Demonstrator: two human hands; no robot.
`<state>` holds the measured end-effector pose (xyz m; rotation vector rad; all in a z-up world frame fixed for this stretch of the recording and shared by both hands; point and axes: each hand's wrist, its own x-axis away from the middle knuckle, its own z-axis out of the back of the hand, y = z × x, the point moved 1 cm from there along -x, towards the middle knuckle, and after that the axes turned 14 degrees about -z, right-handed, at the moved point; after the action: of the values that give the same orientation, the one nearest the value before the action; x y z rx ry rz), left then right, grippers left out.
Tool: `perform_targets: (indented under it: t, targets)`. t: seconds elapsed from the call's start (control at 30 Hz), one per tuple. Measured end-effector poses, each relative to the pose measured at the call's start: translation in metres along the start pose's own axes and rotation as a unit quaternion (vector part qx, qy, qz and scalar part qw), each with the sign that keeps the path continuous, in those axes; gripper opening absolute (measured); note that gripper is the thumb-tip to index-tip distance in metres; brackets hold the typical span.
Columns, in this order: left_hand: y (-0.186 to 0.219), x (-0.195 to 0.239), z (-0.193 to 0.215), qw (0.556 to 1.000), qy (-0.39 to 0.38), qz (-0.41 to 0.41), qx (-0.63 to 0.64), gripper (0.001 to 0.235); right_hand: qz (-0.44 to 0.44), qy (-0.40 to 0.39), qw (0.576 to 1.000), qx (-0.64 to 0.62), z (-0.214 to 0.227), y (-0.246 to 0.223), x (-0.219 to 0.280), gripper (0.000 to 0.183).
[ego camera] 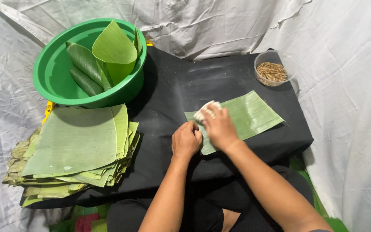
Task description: Cleaning banana leaves with a cloth and folding them into cone shapes.
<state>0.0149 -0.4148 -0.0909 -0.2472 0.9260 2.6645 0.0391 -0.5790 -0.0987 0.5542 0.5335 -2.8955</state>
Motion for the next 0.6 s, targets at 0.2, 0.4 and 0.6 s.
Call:
perform_targets:
  t: [0.2, 0.4, 0.6]
  targets:
    - [0.001, -0.002, 0.001, 1.000, 0.000, 0.003, -0.008, 0.012, -0.030, -0.004, 0.998, 0.060, -0.010, 0.046, -0.001, 0.036]
    - [0.008, -0.001, 0.005, 1.000, -0.007, 0.006, -0.011, 0.015, -0.130, 0.058, 0.987, 0.081, 0.008, 0.117, -0.006, 0.041]
    - [0.010, -0.001, 0.006, 1.000, -0.005, 0.001, -0.014, 0.014, -0.142, 0.104, 0.981, 0.081, -0.005, 0.161, -0.010, 0.040]
